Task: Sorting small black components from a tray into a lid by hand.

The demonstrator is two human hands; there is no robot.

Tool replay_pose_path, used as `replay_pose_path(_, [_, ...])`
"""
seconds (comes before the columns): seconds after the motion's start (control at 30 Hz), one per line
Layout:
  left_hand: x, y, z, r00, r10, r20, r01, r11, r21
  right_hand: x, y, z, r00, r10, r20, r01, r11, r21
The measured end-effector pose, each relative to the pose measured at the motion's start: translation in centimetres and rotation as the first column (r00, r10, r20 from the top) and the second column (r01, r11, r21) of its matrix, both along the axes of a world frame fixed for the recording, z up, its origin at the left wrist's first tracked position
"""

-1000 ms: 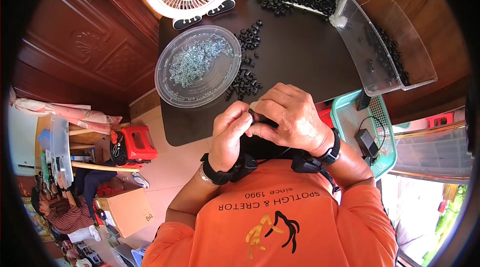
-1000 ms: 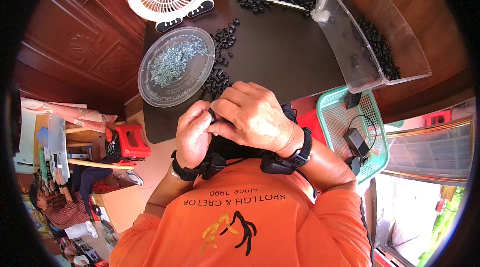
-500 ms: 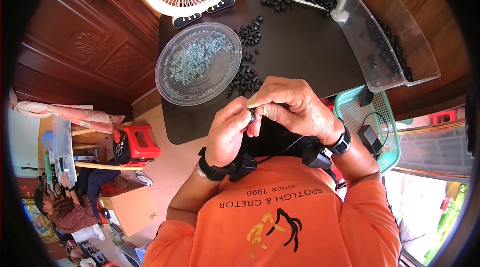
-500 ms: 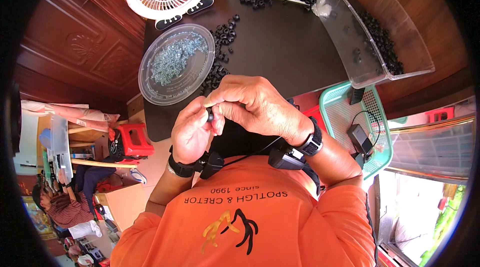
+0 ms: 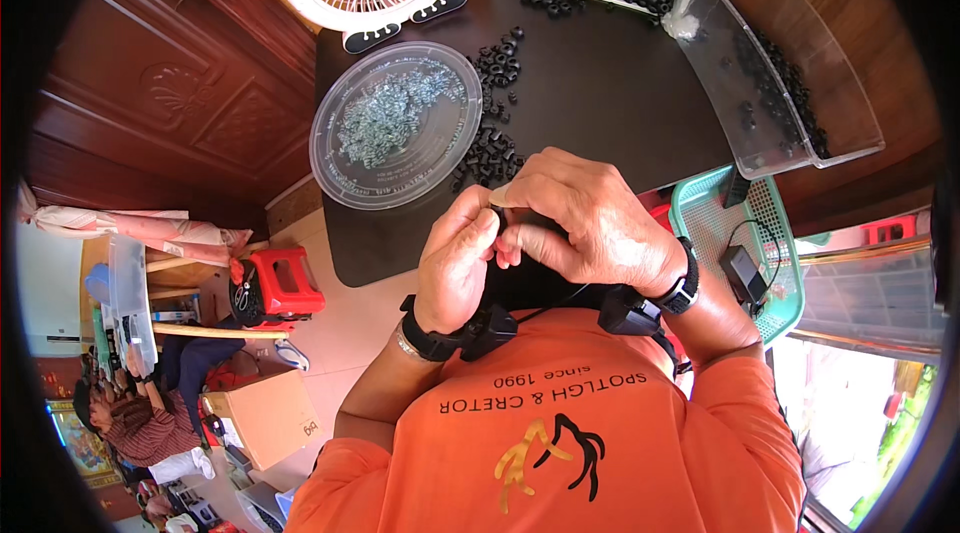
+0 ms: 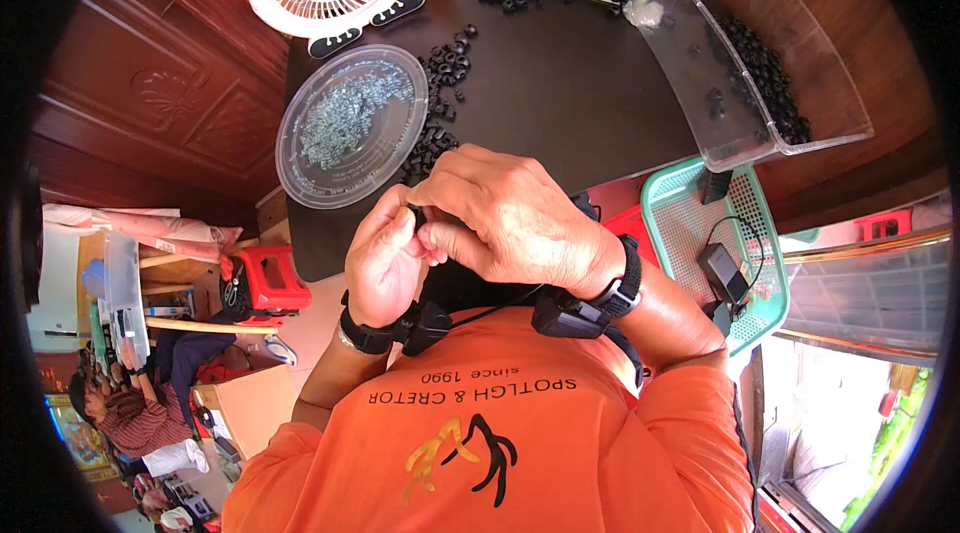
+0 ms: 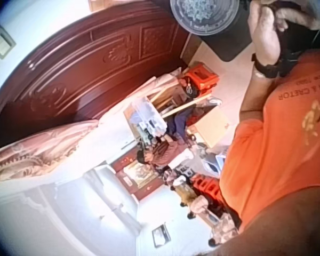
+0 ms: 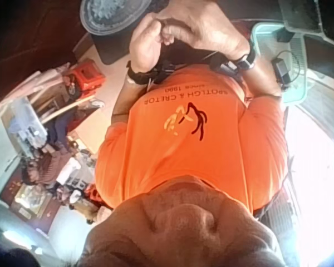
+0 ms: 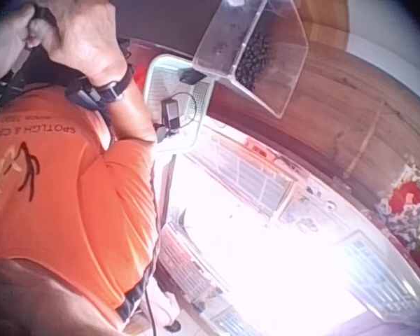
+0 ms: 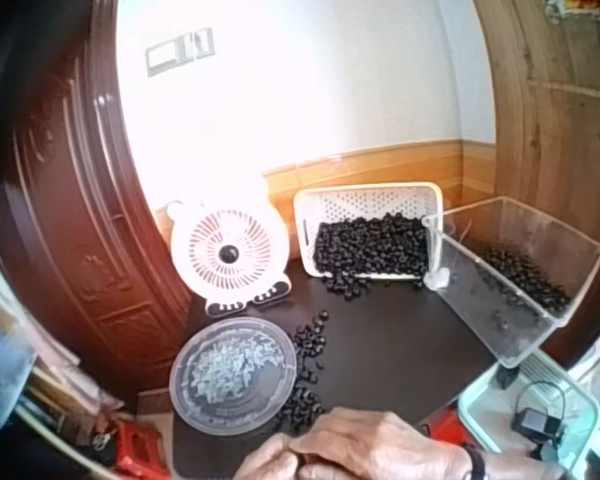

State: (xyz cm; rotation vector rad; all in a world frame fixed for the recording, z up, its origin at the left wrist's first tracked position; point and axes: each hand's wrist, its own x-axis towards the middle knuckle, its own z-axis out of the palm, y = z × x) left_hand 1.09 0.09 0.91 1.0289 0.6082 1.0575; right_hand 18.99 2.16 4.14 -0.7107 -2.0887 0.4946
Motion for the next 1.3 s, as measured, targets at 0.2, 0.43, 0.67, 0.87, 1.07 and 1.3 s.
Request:
replay_pose_path(0.2, [0.7,0.0,-0.2,0.993,0.104,-0.052,-0.104,0.995,0.01,-1.4,-0.7,-1.5,0.971,-0.222,-0.094,0.23,0.97,0.082])
replay_pose_path(0.43, [0.0,-0.5,-0.4,0.997,0.047,0.053,-0.042,0.996,-0.083,-0.7,-0.3,-2.5,0.968,-0.164,-0.19,0.173,0.984,0.031])
replay_pose_path(0.67, [0.2,-0.6,-0.3,1.0,0.023,-0.01,-0.023,0.999,-0.042,-0.2,-0.5,-2.3,0.971,-0.177,-0.161,0.185,0.982,0.038])
replay_pose_path(0.87, [0.4,-0.9,-0.3,0.962,0.135,-0.236,-0.103,0.984,0.146,-0.2,-1.0,-2.2,0.966,-0.22,-0.133,0.232,0.968,0.09])
replay_pose_path(1.07, [0.5,-1.2,-0.2,0.954,0.119,-0.275,-0.084,0.987,0.134,-0.5,-1.2,-2.5,0.955,-0.267,-0.128,0.285,0.948,0.144])
replay_pose_path(1.3, [0.7,-0.9,0.0,0.999,0.019,-0.026,-0.02,0.999,-0.05,-0.1,-1.0,-2.6,0.964,-0.218,-0.153,0.233,0.968,0.092])
